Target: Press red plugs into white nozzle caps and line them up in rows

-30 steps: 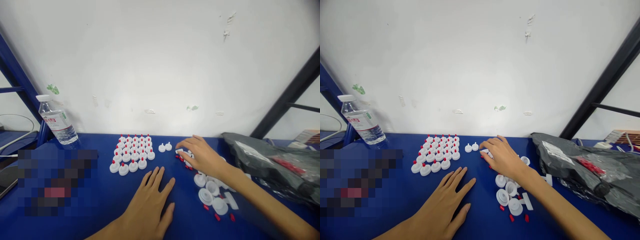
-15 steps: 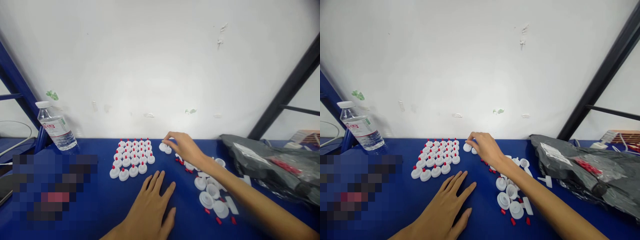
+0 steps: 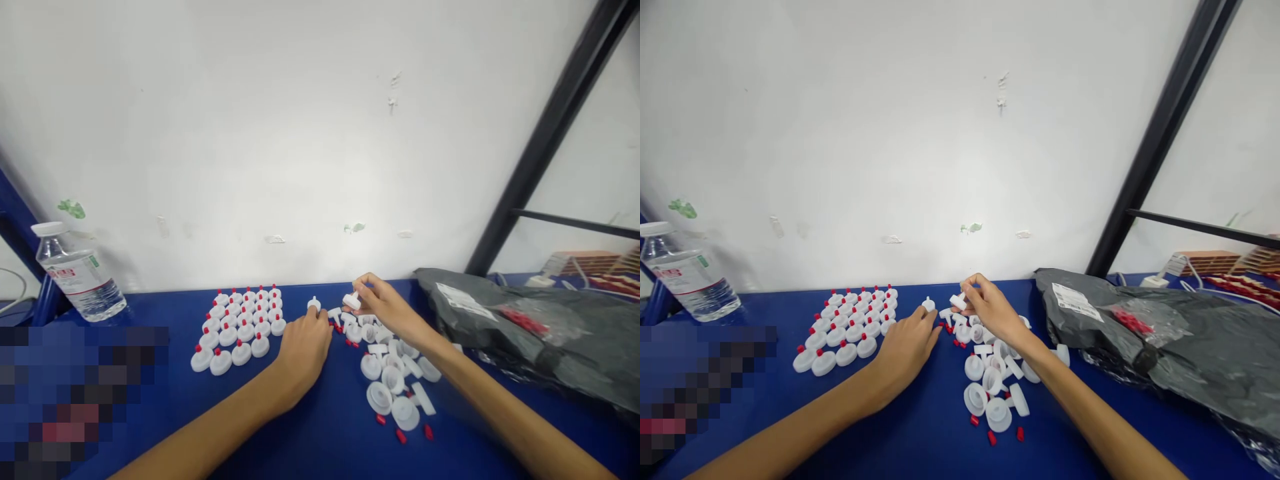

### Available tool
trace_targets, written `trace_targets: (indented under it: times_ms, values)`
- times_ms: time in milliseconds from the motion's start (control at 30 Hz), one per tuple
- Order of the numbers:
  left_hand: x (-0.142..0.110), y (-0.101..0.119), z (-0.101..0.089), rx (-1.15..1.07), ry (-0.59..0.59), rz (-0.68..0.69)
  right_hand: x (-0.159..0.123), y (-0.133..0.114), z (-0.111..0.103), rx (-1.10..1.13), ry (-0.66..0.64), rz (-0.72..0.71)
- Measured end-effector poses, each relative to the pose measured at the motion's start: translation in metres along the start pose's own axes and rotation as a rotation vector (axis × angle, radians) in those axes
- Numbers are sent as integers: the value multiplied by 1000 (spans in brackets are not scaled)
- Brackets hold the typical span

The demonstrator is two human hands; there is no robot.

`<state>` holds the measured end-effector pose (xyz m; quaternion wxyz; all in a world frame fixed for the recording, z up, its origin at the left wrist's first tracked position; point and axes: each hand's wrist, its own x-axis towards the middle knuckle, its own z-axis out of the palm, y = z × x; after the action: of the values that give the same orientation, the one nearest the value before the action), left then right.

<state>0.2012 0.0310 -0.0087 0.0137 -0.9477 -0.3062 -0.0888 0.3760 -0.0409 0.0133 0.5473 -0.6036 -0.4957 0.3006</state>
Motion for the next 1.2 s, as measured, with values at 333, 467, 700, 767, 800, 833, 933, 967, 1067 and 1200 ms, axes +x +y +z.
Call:
trace_targets:
  times_ms: [333,467,700,767,800,833,933,967,1067,1200]
  values:
    - [11,-5,2,10,-10,-1,-12,-14,9,178,8,101]
    - [2,-9,0,-2,16,16,-10,-9,8,134,-5,75]
    - [-48,-28,-10,-121,127,89,-18,-11,17,-506,62,-239]
    - [-60,-37,-6,-189,194,142,-24,-16,25,-560,13,-290]
    - [-65,-41,-2,-218,231,171,-27,-17,29,-564,-18,-299]
    - [-68,-44,1,-241,263,198,-29,-18,32,-556,-50,-296]
    - [-71,-49,8,-295,326,230,-35,-17,41,-460,-125,-227]
    - [-70,-49,9,-322,338,230,-36,-15,42,-419,-139,-195]
    - [-68,-47,8,-415,362,219,-37,-11,43,-317,-176,-110]
    - [-67,-48,8,-470,414,209,-34,-9,41,-171,-255,-11]
